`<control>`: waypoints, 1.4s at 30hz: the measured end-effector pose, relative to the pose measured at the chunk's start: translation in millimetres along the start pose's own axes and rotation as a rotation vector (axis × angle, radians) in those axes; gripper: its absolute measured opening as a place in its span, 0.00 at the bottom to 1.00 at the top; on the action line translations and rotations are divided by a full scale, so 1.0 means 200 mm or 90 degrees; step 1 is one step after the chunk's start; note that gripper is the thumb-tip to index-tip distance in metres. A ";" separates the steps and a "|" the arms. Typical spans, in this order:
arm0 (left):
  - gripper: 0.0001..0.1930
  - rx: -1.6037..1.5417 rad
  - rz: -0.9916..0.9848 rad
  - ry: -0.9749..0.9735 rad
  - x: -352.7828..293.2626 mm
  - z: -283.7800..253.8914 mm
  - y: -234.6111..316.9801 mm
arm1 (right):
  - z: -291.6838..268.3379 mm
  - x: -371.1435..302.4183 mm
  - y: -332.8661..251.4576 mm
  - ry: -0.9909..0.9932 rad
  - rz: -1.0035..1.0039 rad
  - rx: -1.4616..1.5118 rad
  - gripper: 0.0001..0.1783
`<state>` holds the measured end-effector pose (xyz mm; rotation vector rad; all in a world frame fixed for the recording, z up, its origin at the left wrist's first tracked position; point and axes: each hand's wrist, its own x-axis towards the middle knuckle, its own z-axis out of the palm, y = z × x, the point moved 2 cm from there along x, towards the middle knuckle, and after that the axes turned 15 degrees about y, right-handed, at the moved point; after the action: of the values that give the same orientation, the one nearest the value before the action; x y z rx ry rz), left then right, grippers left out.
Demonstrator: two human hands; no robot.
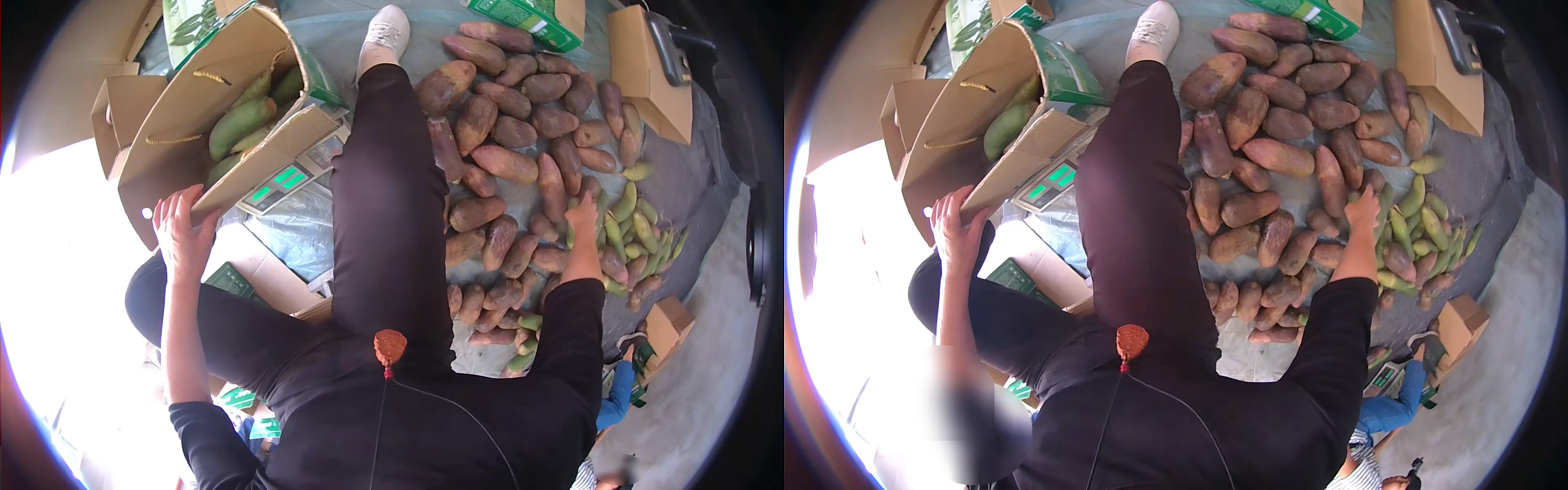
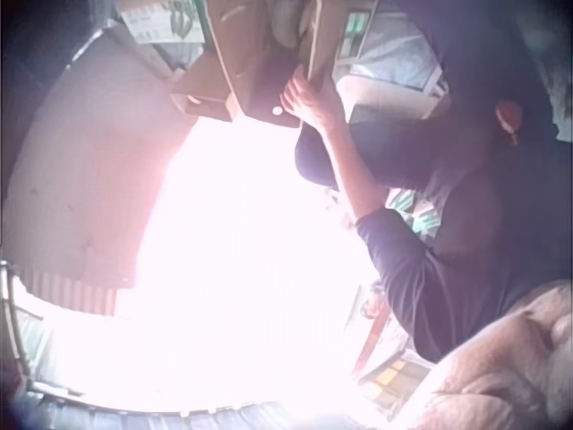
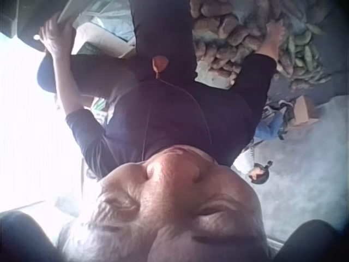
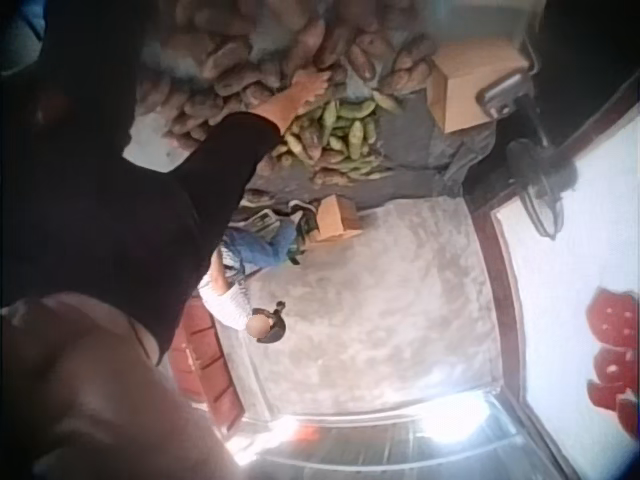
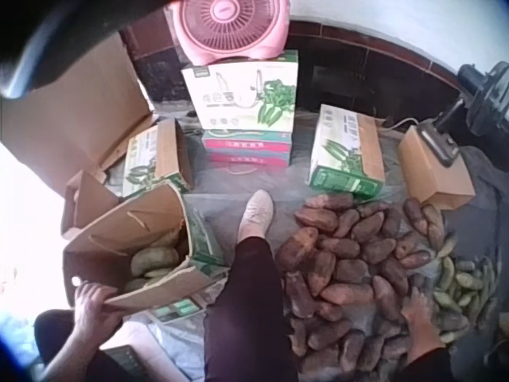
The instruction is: Sort and place long green vegetables into cardboard boxes and weigh them.
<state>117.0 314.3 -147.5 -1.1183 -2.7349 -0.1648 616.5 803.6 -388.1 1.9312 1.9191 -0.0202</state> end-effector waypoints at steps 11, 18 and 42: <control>0.17 -0.033 0.021 0.010 0.00 -0.01 0.01 | -0.07 -0.36 0.05 0.175 -0.160 -0.010 0.28; 0.17 -0.038 0.018 0.032 -0.02 -0.01 0.00 | -0.54 -0.47 0.14 0.283 -0.108 0.491 0.24; 0.18 -0.118 0.055 0.102 -0.06 -0.01 -0.05 | -1.42 -1.40 -1.48 0.032 -0.545 1.012 0.24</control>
<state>117.6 298.8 -148.6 -1.2106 -2.5665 -0.4814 240.7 609.9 -127.2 1.3285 2.8690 -2.2770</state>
